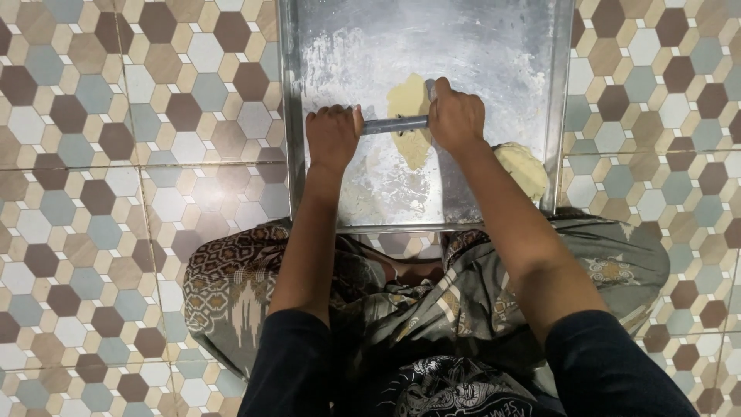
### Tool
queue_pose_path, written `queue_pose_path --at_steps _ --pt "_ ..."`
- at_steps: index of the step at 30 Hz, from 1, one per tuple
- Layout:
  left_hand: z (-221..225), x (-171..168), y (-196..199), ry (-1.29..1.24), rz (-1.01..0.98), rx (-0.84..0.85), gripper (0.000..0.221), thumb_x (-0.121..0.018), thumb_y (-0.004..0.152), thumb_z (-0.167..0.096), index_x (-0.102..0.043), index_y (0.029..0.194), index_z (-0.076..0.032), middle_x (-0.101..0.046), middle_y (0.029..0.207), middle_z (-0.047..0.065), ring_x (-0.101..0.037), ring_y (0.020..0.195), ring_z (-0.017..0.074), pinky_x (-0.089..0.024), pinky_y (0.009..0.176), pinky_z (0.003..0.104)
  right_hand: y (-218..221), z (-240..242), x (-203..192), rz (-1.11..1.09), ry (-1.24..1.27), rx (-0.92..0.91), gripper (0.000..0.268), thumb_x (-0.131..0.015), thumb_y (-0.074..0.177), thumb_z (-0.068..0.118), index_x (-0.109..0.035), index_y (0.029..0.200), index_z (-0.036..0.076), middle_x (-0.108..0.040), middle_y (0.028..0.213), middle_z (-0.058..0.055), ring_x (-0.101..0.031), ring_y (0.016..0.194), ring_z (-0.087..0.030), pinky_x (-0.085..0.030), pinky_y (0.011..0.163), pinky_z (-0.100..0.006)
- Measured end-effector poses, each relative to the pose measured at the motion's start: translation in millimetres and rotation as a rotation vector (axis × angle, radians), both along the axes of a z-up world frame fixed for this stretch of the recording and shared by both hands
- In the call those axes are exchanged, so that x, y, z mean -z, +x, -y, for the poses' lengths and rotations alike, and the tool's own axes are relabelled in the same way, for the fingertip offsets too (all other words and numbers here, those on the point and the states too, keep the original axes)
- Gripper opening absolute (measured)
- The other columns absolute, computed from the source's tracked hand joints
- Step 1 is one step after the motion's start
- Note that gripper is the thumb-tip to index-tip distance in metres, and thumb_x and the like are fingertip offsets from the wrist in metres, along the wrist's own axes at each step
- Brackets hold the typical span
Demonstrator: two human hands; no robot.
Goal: Rolling out dough on a metal tray and using a star-shaped cutter to create cookie shapes.
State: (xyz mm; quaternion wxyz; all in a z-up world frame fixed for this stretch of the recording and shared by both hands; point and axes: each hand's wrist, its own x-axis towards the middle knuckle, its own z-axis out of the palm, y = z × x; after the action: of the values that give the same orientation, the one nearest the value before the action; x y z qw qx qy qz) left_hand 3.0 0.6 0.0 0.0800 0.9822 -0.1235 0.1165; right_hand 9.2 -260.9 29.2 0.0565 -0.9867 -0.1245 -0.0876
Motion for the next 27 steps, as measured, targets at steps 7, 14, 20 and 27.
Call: queue_pose_path --at_steps 7,14,20,27 --pt "3.1 1.2 -0.3 -0.048 0.036 -0.054 0.049 -0.052 0.104 -0.032 -0.071 0.064 -0.01 -0.069 0.063 0.004 -0.061 0.058 0.0245 -0.044 0.066 0.037 -0.4 -6.3 -9.8 0.044 0.182 0.012 0.017 -0.06 0.087 0.0 -0.053 0.101 0.007 -0.065 0.064 -0.01 -0.06 0.053 -0.034 -0.048 0.06 -0.044" --pt "3.1 3.5 4.3 0.028 0.053 -0.073 0.053 -0.053 0.105 -0.033 -0.067 0.058 -0.013 -0.062 0.051 0.004 -0.053 0.046 0.0251 -0.041 0.061 0.037 9.0 -7.9 -17.3 -0.097 0.137 0.063 0.009 -0.058 0.093 0.006 -0.059 0.102 0.004 -0.069 0.066 -0.013 -0.065 0.056 -0.036 -0.05 0.061 -0.046" --pt "1.7 2.3 5.5 -0.004 0.123 -0.057 0.053 -0.054 0.104 -0.03 -0.066 0.055 -0.012 -0.059 0.048 0.004 -0.048 0.041 0.0246 -0.04 0.059 0.035 10.8 -9.4 -21.6 -0.158 0.152 0.079 0.01 -0.057 0.097 0.011 -0.063 0.103 0.007 -0.072 0.073 -0.014 -0.068 0.065 -0.037 -0.051 0.066 -0.047" --pt "6.2 -19.3 -5.0 -0.189 0.073 -0.04 0.042 -0.054 0.101 -0.024 -0.072 0.067 -0.009 -0.07 0.065 0.006 -0.061 0.058 0.0265 -0.042 0.064 0.039 3.7 -6.7 -9.7 0.142 0.142 -0.046 0.015 -0.062 0.085 -0.003 -0.06 0.095 0.008 -0.061 0.057 -0.003 -0.054 0.043 -0.024 -0.047 0.058 -0.035"
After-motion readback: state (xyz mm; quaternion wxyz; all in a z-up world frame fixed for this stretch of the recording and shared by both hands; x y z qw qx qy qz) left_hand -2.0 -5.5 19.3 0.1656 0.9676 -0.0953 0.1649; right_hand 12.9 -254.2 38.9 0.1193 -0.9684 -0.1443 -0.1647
